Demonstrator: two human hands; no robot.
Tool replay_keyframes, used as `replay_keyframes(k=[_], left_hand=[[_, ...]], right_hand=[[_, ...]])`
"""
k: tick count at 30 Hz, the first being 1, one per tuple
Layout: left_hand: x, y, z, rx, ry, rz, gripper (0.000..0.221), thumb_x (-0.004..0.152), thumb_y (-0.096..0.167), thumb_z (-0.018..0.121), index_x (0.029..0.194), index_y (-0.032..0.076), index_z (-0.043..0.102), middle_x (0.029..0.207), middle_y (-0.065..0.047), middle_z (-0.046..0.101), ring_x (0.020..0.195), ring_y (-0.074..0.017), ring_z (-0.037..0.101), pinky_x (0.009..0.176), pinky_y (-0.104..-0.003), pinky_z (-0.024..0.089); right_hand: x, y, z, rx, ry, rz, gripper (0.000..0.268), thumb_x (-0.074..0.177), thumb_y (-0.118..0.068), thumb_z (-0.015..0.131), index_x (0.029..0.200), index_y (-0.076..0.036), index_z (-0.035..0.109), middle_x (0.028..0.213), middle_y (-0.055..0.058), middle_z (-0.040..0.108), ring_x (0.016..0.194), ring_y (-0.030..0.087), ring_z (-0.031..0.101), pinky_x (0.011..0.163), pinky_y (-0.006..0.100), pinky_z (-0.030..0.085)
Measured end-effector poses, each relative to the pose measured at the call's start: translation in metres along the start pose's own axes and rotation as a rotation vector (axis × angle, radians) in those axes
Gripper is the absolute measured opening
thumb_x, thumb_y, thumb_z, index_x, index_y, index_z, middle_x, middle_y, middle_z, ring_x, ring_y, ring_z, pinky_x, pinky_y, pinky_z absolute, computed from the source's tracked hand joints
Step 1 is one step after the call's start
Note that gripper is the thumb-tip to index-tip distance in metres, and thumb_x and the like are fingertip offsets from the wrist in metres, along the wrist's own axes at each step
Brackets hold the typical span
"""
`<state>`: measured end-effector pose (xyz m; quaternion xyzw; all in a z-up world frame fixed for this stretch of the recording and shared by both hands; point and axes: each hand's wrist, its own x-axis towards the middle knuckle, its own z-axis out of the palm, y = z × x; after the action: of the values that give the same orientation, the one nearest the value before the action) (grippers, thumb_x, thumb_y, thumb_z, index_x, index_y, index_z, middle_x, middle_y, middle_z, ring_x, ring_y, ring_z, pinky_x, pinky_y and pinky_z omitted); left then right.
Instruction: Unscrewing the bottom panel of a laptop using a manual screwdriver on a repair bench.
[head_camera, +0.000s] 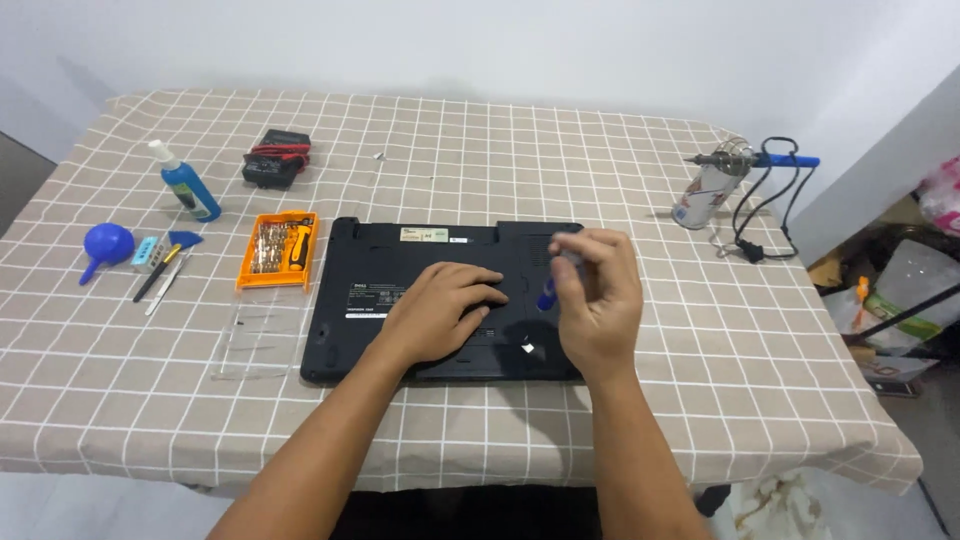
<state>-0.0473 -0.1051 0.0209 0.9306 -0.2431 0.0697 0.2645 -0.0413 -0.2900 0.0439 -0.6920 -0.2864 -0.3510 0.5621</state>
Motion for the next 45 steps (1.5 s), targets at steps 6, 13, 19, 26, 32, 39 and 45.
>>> replay_keyframes(k=[6,13,19,26,32,39,45], left_hand=[[0.0,-0.002,0.001,0.011,0.007,-0.001,0.023,0.088,0.014,0.059,0.109,0.015,0.07,0.123,-0.006,0.065,0.123,-0.0249,0.053,0.109,-0.049,0.03],[-0.001,0.002,-0.003,0.053,-0.053,0.001,0.027,0.088,0.025,0.06,0.112,0.018,0.068,0.128,-0.005,0.061,0.126,-0.0247,0.049,0.11,-0.049,0.028],[0.0,0.004,-0.002,0.119,-0.092,0.045,0.033,0.087,0.038,0.06,0.115,0.022,0.066,0.132,-0.005,0.058,0.129,-0.0261,0.045,0.11,-0.052,0.026],[0.001,0.005,0.001,0.195,-0.131,0.166,0.031,0.086,0.042,0.059,0.112,0.026,0.067,0.131,-0.002,0.058,0.13,-0.0234,0.044,0.111,-0.051,0.027],[0.006,0.007,0.009,0.071,-0.118,0.18,0.02,0.084,0.032,0.067,0.101,0.023,0.071,0.119,-0.002,0.065,0.122,-0.0224,0.05,0.107,-0.05,0.03],[0.012,0.005,0.016,-0.071,-0.05,0.157,0.015,0.078,0.03,0.074,0.089,0.02,0.074,0.107,-0.001,0.07,0.115,-0.0206,0.055,0.105,-0.048,0.031],[0.009,0.004,0.013,-0.131,-0.054,0.116,0.01,0.08,0.026,0.072,0.084,0.017,0.072,0.103,-0.001,0.072,0.114,-0.0187,0.055,0.107,-0.046,0.029]], right_hand=[[-0.003,-0.006,0.002,0.105,0.011,0.053,0.033,0.098,-0.019,0.034,0.105,0.0,0.059,0.094,0.017,0.067,0.09,0.025,0.065,0.082,0.037,0.051],[-0.004,-0.005,-0.006,-0.018,0.032,0.008,0.021,0.098,-0.014,0.042,0.105,-0.001,0.057,0.096,0.013,0.057,0.09,0.022,0.06,0.079,0.035,0.051],[-0.002,0.004,-0.011,0.027,-0.035,0.008,0.022,0.096,-0.018,0.043,0.104,-0.004,0.059,0.103,0.012,0.058,0.101,0.023,0.059,0.088,0.036,0.049],[0.004,-0.004,-0.003,0.063,-0.061,0.011,0.022,0.098,-0.009,0.042,0.111,-0.001,0.058,0.107,0.015,0.063,0.095,0.023,0.066,0.083,0.035,0.054],[0.003,-0.001,-0.003,0.035,-0.006,-0.019,0.02,0.099,-0.007,0.042,0.109,0.003,0.056,0.107,0.02,0.064,0.093,0.028,0.067,0.083,0.039,0.055],[0.003,-0.003,-0.006,0.012,0.033,-0.004,0.019,0.1,-0.007,0.041,0.109,0.002,0.054,0.108,0.019,0.065,0.094,0.026,0.067,0.083,0.036,0.055],[0.0,0.004,-0.005,0.037,0.12,0.023,0.017,0.099,-0.005,0.043,0.108,0.004,0.053,0.107,0.022,0.063,0.091,0.03,0.068,0.08,0.037,0.057]])
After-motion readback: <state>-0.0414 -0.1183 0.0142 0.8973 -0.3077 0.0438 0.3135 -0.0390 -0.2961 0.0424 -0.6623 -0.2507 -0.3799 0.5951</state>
